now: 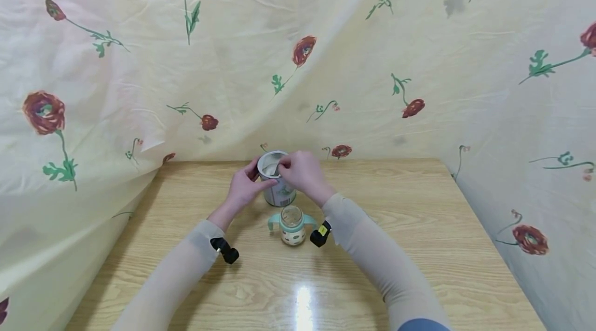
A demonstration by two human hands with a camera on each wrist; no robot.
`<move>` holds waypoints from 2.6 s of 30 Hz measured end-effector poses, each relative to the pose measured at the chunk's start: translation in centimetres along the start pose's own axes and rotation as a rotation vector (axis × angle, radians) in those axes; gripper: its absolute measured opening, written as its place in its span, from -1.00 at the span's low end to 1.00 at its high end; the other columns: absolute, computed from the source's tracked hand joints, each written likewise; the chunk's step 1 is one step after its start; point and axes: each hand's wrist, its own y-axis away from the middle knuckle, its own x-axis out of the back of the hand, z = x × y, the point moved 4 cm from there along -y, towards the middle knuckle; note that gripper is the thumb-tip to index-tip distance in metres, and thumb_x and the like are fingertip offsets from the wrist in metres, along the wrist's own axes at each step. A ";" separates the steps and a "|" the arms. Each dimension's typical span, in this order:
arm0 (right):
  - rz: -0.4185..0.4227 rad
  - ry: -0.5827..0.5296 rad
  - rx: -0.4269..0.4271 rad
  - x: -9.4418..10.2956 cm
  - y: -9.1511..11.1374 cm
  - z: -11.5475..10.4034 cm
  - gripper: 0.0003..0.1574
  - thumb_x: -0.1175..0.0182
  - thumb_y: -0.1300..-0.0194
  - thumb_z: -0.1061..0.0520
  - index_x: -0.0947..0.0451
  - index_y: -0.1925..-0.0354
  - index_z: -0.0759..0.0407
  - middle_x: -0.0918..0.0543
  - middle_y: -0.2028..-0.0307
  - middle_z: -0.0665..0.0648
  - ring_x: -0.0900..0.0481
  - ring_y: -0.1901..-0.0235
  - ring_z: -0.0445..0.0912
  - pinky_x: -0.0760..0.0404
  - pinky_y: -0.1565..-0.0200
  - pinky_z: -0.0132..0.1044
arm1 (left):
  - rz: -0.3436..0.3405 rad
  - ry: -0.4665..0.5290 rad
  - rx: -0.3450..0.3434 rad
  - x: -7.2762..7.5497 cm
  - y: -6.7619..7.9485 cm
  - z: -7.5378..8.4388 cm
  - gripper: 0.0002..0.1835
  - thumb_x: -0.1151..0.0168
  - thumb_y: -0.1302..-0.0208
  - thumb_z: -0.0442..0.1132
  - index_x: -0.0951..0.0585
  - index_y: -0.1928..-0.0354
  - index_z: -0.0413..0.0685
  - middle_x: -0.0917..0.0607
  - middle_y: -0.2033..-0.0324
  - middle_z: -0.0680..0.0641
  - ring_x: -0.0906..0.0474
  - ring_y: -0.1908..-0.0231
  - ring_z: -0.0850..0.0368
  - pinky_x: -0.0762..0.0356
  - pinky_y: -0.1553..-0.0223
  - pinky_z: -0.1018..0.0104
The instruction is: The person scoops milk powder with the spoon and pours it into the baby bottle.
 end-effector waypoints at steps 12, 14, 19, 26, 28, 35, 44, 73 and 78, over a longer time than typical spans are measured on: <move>0.114 -0.282 -0.242 0.6 1.1 2.4 -0.71 -0.33 -0.42 0.09 -0.85 0.07 0.23 -0.86 0.17 0.18 -0.78 0.28 0.00 -0.70 0.33 -0.25 | -0.005 -0.005 -0.024 0.0 -0.1 0.0 0.06 -0.73 -0.10 -0.05 -0.38 -0.57 -0.23 -0.43 -0.52 -0.25 -0.38 -0.50 -0.09 -0.43 -0.47 0.14; 0.127 -0.325 -0.256 0.7 1.3 2.7 -0.71 -0.33 -0.42 0.10 -0.84 0.07 0.26 -0.86 0.17 0.20 -0.79 0.22 0.04 -0.72 0.26 -0.20 | -0.007 -0.001 -0.022 -0.1 -0.1 0.0 0.06 -0.73 -0.10 -0.06 -0.38 -0.57 -0.23 -0.43 -0.52 -0.24 -0.38 -0.50 -0.09 -0.43 -0.47 0.15; 0.171 -0.410 -0.310 0.8 1.8 3.7 -0.70 -0.36 -0.44 0.07 -0.83 0.04 0.25 -0.85 0.13 0.22 -0.79 0.09 0.09 -0.74 0.10 -0.08 | -0.004 -0.007 -0.015 -0.1 0.0 0.0 0.07 -0.73 -0.11 -0.05 -0.36 -0.58 -0.26 -0.43 -0.52 -0.25 -0.37 -0.50 -0.09 -0.43 -0.47 0.13; 0.241 -0.547 -0.351 0.7 2.6 5.0 -0.69 -0.40 -0.44 0.06 -0.83 0.02 0.26 -0.86 0.15 0.19 -0.75 0.07 0.05 -0.66 0.12 -0.20 | 0.009 -0.020 -0.005 -0.2 0.1 0.0 0.07 -0.72 -0.13 -0.07 -0.33 -0.59 -0.26 -0.40 -0.53 -0.25 -0.36 -0.51 -0.09 -0.41 -0.48 0.14; 0.249 -0.560 -0.352 0.7 2.9 5.2 -0.68 -0.40 -0.44 0.05 -0.82 0.00 0.24 -0.86 0.15 0.17 -0.73 0.08 0.03 -0.64 0.14 -0.21 | 0.011 -0.018 -0.008 -0.2 0.1 0.0 0.06 -0.71 -0.14 -0.09 -0.33 -0.59 -0.26 -0.40 -0.53 -0.26 -0.35 -0.51 -0.10 -0.42 -0.47 0.15; 0.318 -0.650 -0.377 0.3 3.7 6.1 -0.67 -0.37 -0.50 0.06 -0.79 -0.06 0.25 -0.84 0.09 0.18 -0.72 0.06 0.00 -0.65 0.06 -0.25 | 0.018 -0.019 0.001 -0.2 0.0 -0.2 0.06 -0.72 -0.12 -0.11 -0.34 -0.59 -0.25 -0.39 -0.53 -0.25 -0.36 -0.51 -0.08 -0.43 -0.46 0.20; 0.413 -0.789 -0.371 -0.5 4.1 7.3 -0.62 -0.39 -0.51 0.08 -0.75 -0.10 0.34 -0.83 0.05 0.24 -0.76 0.06 -0.09 -0.74 -0.03 -0.33 | 0.016 -0.025 -0.006 -0.1 0.0 -0.4 0.08 -0.72 -0.11 -0.08 -0.34 -0.58 -0.27 -0.40 -0.53 -0.27 -0.37 -0.50 -0.10 -0.45 -0.44 0.19; 0.486 -0.802 -0.363 0.7 5.0 4.9 -0.68 -0.33 -0.53 0.24 -0.71 -0.10 0.45 -0.78 -0.03 0.37 -0.73 0.15 -0.28 -0.71 0.07 -0.50 | 0.012 -0.011 -0.012 -0.1 -0.2 -0.3 0.07 -0.73 -0.11 -0.10 -0.34 -0.58 -0.29 -0.38 -0.53 -0.28 -0.37 -0.50 -0.10 -0.44 -0.45 0.19; 0.495 -0.783 -0.352 0.7 5.0 5.0 -0.67 -0.33 -0.52 0.26 -0.70 -0.11 0.48 -0.79 -0.01 0.36 -0.73 0.15 -0.26 -0.75 0.01 -0.38 | 0.010 -0.004 -0.012 -0.1 -0.2 -0.4 0.08 -0.73 -0.10 -0.09 -0.34 -0.58 -0.28 -0.38 -0.53 -0.27 -0.36 -0.50 -0.09 -0.44 -0.45 0.21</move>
